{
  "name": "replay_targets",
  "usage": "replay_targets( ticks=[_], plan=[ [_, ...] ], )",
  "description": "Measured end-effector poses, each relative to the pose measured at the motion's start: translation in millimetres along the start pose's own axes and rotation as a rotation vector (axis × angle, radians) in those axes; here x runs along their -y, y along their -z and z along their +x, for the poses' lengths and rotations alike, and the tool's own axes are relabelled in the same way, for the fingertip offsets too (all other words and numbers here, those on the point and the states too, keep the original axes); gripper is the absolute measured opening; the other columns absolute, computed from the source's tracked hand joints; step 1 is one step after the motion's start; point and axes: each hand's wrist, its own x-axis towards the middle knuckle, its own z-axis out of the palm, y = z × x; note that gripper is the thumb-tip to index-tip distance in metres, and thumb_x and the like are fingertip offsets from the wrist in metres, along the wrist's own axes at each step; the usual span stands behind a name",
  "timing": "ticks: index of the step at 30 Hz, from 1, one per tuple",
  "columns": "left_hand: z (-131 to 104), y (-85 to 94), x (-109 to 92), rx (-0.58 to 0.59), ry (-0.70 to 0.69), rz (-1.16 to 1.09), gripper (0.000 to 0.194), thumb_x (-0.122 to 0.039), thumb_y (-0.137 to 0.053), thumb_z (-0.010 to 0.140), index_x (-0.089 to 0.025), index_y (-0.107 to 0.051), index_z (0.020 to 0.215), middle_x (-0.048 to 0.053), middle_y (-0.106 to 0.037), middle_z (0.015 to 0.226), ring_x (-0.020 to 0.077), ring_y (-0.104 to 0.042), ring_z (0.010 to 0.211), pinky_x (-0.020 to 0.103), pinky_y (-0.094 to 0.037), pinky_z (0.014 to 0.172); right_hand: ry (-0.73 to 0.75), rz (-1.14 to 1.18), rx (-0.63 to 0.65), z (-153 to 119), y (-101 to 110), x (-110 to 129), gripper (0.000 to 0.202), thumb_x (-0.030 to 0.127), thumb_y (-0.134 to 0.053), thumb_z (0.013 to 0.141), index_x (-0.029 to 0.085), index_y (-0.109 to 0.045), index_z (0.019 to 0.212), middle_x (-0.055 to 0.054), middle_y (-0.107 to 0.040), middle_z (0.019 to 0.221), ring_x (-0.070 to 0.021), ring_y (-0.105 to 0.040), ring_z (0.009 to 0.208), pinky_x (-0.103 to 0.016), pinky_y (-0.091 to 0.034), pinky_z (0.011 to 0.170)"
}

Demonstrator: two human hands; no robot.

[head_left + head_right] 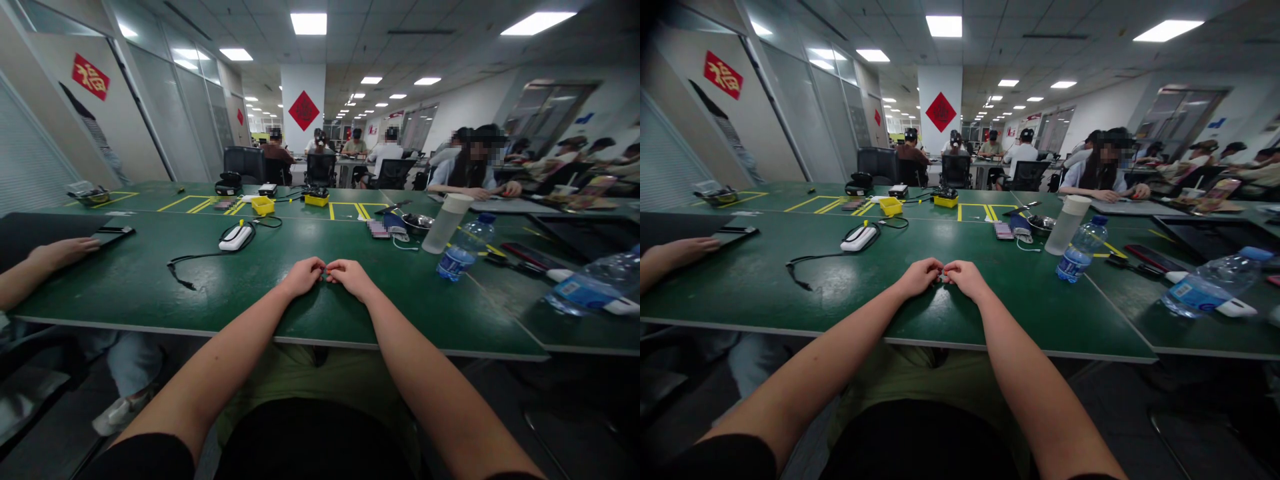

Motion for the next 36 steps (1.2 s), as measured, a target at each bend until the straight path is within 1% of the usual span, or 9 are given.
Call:
replay_targets(
  ticks=[3,7,11,17,21,28,31,34,36],
  plan=[
    [0,0.0,1,0.005,0.006,-0.013,0.021,-0.017,-0.046,0.082,-0.018,-0.062,0.096,0.000,-0.065,0.071,0.0117,-0.060,0.064,0.022,-0.047,0.062,-0.008,0.014,-0.002,0,0,0,0.020,0.007,-0.054,0.071,0.012,-0.065,0.087,-0.006,-0.069,0.075,-0.0127,-0.065,0.064,-0.022,-0.051,0.059],
    [2,-1.1,5,0.009,0.026,-0.078,0.020,-0.015,-0.046,0.082,-0.018,-0.059,0.097,0.001,-0.065,0.074,0.0112,-0.061,0.063,0.021,-0.047,0.059,-0.002,0.033,-0.008,1,1,-4,0.022,0.006,-0.055,0.068,0.013,-0.065,0.087,-0.006,-0.070,0.080,-0.0131,-0.066,0.067,-0.022,-0.051,0.059],
    [4,-3.4,9,0.012,0.055,-0.157,0.019,-0.013,-0.046,0.082,-0.017,-0.057,0.097,0.002,-0.066,0.078,0.0105,-0.062,0.062,0.020,-0.048,0.056,-0.003,-0.009,-0.031,2,2,-5,0.021,0.007,-0.055,0.067,0.012,-0.066,0.084,-0.005,-0.070,0.073,-0.0142,-0.066,0.068,-0.023,-0.051,0.063],
    [6,-4.8,14,-0.005,0.022,-0.200,0.026,-0.007,-0.050,0.077,-0.016,-0.057,0.100,0.003,-0.067,0.085,0.0104,-0.064,0.069,0.021,-0.050,0.063,-0.011,0.012,-0.036,1,2,-3,0.020,0.007,-0.056,0.066,0.012,-0.065,0.082,-0.005,-0.069,0.073,-0.0142,-0.066,0.067,-0.022,-0.050,0.061],
    [5,-3.9,13,-0.015,0.028,-0.193,0.028,-0.007,-0.051,0.077,-0.015,-0.056,0.103,0.003,-0.067,0.082,0.0107,-0.064,0.067,0.023,-0.050,0.065,0.001,0.023,-0.049,1,2,-6,0.022,0.008,-0.059,0.064,0.013,-0.064,0.085,-0.004,-0.068,0.075,-0.0135,-0.066,0.065,-0.021,-0.050,0.058],
    [6,-1.9,12,-0.012,0.043,-0.135,0.025,-0.004,-0.052,0.071,-0.016,-0.058,0.092,0.002,-0.068,0.077,0.0117,-0.064,0.069,0.022,-0.049,0.065,0.042,-0.010,-0.051,1,2,-8,0.023,0.011,-0.063,0.064,0.013,-0.063,0.087,-0.004,-0.068,0.080,-0.0148,-0.067,0.070,-0.022,-0.050,0.060],
    [5,-0.1,10,0.002,0.019,-0.104,0.023,-0.006,-0.054,0.071,-0.016,-0.060,0.091,0.001,-0.067,0.074,0.0119,-0.063,0.068,0.022,-0.048,0.063,0.024,-0.008,-0.046,-1,2,-5,0.024,0.010,-0.062,0.065,0.013,-0.064,0.088,-0.004,-0.069,0.075,-0.0144,-0.066,0.067,-0.022,-0.050,0.060],
    [3,1.5,5,-0.001,0.018,-0.085,0.025,-0.008,-0.056,0.071,-0.015,-0.061,0.094,0.002,-0.067,0.078,0.0114,-0.062,0.066,0.022,-0.048,0.063,-0.022,0.020,-0.050,-2,1,-2,0.022,0.008,-0.059,0.067,0.012,-0.064,0.088,-0.004,-0.069,0.068,-0.0144,-0.066,0.065,-0.024,-0.051,0.063],
    [3,1.9,3,0.002,0.029,-0.108,0.030,-0.009,-0.055,0.072,-0.016,-0.060,0.101,0.002,-0.067,0.080,0.0112,-0.062,0.067,0.022,-0.049,0.064,-0.039,0.057,-0.061,-3,0,1,0.021,0.008,-0.059,0.067,0.011,-0.065,0.086,-0.005,-0.069,0.069,-0.0152,-0.067,0.068,-0.025,-0.053,0.066]
  ],
)
